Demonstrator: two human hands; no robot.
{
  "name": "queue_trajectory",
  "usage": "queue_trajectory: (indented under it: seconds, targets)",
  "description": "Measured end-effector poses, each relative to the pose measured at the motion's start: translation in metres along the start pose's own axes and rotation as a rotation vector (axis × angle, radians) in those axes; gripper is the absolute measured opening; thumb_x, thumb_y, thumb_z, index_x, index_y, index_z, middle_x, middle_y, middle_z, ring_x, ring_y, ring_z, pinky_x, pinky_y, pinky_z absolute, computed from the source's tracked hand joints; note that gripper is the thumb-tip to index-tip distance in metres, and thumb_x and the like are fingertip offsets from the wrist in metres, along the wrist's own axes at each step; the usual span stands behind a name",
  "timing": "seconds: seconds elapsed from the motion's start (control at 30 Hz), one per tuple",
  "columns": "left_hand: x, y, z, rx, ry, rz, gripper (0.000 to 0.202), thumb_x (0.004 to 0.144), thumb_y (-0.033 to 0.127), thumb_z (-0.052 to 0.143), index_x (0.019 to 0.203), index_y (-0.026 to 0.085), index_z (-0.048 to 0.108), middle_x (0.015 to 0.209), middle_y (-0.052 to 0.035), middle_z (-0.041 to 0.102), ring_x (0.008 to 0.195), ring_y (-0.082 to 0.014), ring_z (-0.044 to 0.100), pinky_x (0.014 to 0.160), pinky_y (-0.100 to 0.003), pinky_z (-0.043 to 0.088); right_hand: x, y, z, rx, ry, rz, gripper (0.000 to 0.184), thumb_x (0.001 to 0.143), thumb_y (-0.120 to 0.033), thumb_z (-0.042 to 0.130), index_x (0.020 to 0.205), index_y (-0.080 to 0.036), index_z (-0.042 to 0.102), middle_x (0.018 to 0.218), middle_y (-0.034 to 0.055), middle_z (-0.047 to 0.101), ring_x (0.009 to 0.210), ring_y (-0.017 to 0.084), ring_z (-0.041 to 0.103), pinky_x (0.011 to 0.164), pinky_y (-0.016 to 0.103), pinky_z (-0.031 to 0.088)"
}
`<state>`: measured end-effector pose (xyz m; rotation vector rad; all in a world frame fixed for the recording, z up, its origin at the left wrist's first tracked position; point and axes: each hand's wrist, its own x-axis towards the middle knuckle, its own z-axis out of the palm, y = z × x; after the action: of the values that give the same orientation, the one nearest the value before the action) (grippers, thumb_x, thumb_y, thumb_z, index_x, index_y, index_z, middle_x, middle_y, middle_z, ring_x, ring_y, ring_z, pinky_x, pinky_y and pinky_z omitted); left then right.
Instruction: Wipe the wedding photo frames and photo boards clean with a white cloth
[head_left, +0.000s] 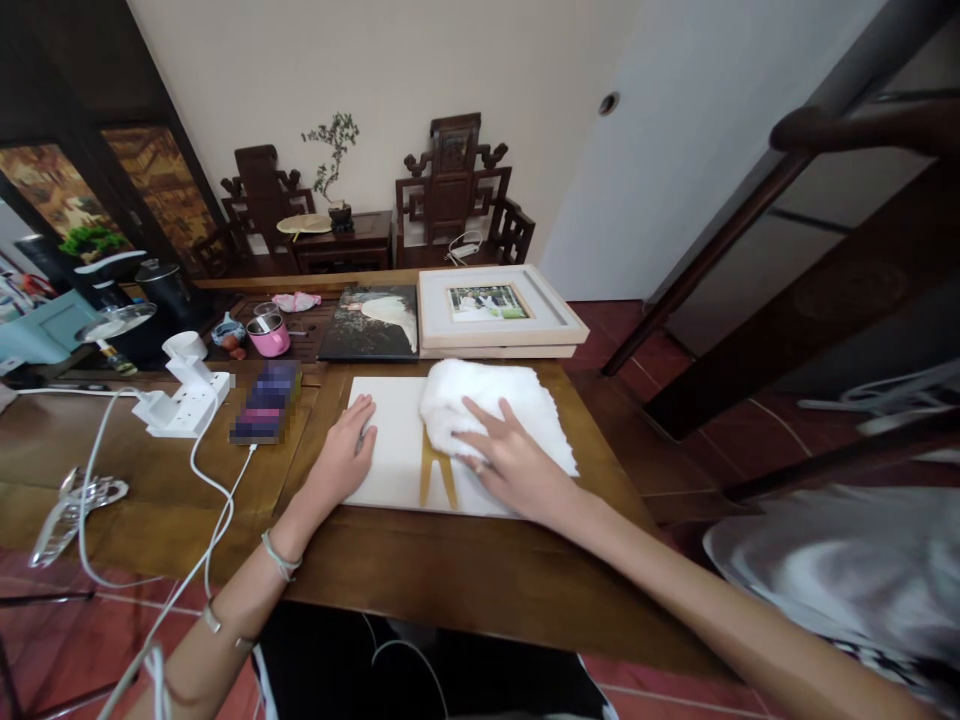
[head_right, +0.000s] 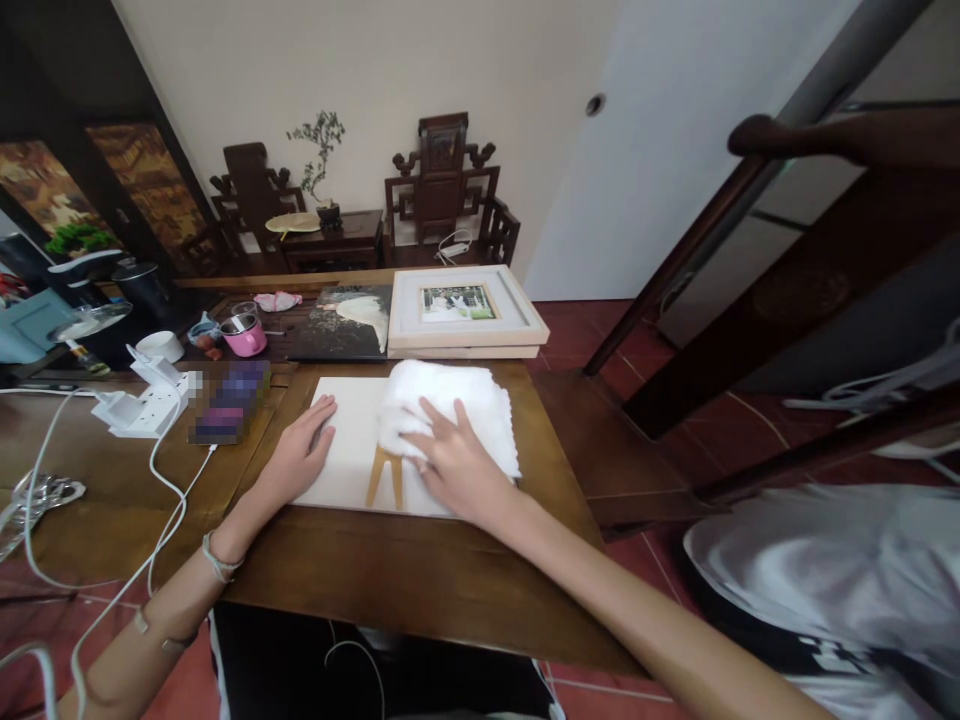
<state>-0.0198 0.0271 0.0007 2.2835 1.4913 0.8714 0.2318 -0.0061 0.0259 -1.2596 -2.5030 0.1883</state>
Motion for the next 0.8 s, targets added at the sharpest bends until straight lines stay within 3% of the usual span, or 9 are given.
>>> queue_trajectory:
  seconds: [0.17,0.27,0.33,0.43,0.53,0.63,0.8]
  targets:
    - [0.0,-0.001,0.001,-0.01,0.016,0.008,0.04,0.09,0.024,0.04,0.125,0.01,0.055,0.139,-0.0167,0.049,0.134,-0.0251,0.04,0.112,-0.047,0.031,-0.052,-0.046,-0.013,0.09,-0.158,-0.232,0.045,0.07,-0.004,0.047,0.106,-0.02,0.068,0.149,0.0101,0.034,0.141,0.034,0.013,0.108,0.068,0.008]
    - [0.0,0.0,0.001,-0.004,0.005,0.01,0.042,0.09,0.024,0.039,0.126,0.008,0.054,0.139,-0.018,0.049,0.135,-0.0252,0.04,0.113,-0.046,0.031,-0.059,-0.053,-0.021,0.137,-0.262,-0.319,0.043,0.069,-0.006,0.049,0.105,-0.023,0.068,0.15,0.006,0.033,0.141,0.032,0.015,0.109,0.067,0.007]
    - [0.0,0.0,0.0,0.0,-0.005,0.006,0.043,0.09,0.024,0.039,0.126,0.004,0.054,0.139,-0.0198,0.048,0.135,-0.0256,0.039,0.113,-0.045,0.03,-0.052,-0.046,-0.024,0.138,-0.27,-0.335,0.044,0.072,-0.007,0.049,0.108,-0.023,0.067,0.149,0.0055,0.035,0.141,0.029,0.017,0.111,0.063,0.01]
    - [0.0,0.001,-0.001,-0.004,-0.013,0.002,0.044,0.09,0.024,0.039,0.126,0.003,0.054,0.14,-0.0204,0.047,0.135,-0.0261,0.039,0.113,-0.045,0.03,-0.025,-0.025,-0.021,0.092,-0.211,-0.319,0.043,0.077,-0.007,0.046,0.115,-0.018,0.064,0.146,0.0117,0.041,0.141,0.026,0.021,0.113,0.058,0.014]
    - [0.0,0.001,-0.001,-0.011,-0.013,-0.002,0.044,0.09,0.024,0.039,0.126,0.004,0.054,0.14,-0.0202,0.047,0.135,-0.0261,0.039,0.113,-0.045,0.03,0.01,0.0,-0.014,0.017,-0.138,-0.26,0.041,0.081,-0.008,0.046,0.118,-0.012,0.061,0.14,0.0194,0.046,0.139,0.027,0.025,0.112,0.058,0.018]
    - [0.0,0.001,-0.001,-0.017,-0.011,-0.01,0.043,0.09,0.024,0.04,0.126,0.005,0.054,0.14,-0.0198,0.047,0.135,-0.0261,0.039,0.113,-0.046,0.029,0.042,0.016,-0.009,-0.038,-0.095,-0.176,0.037,0.087,-0.011,0.042,0.12,-0.012,0.059,0.137,0.02,0.05,0.138,0.029,0.028,0.11,0.059,0.022]
    - [0.0,0.001,-0.001,-0.016,-0.002,-0.009,0.042,0.09,0.023,0.04,0.126,0.007,0.054,0.14,-0.0185,0.048,0.135,-0.0255,0.039,0.113,-0.046,0.03,0.053,0.007,-0.004,-0.084,-0.075,-0.091,0.037,0.088,-0.011,0.042,0.121,-0.015,0.059,0.144,0.0146,0.043,0.139,0.036,0.024,0.104,0.067,0.023]
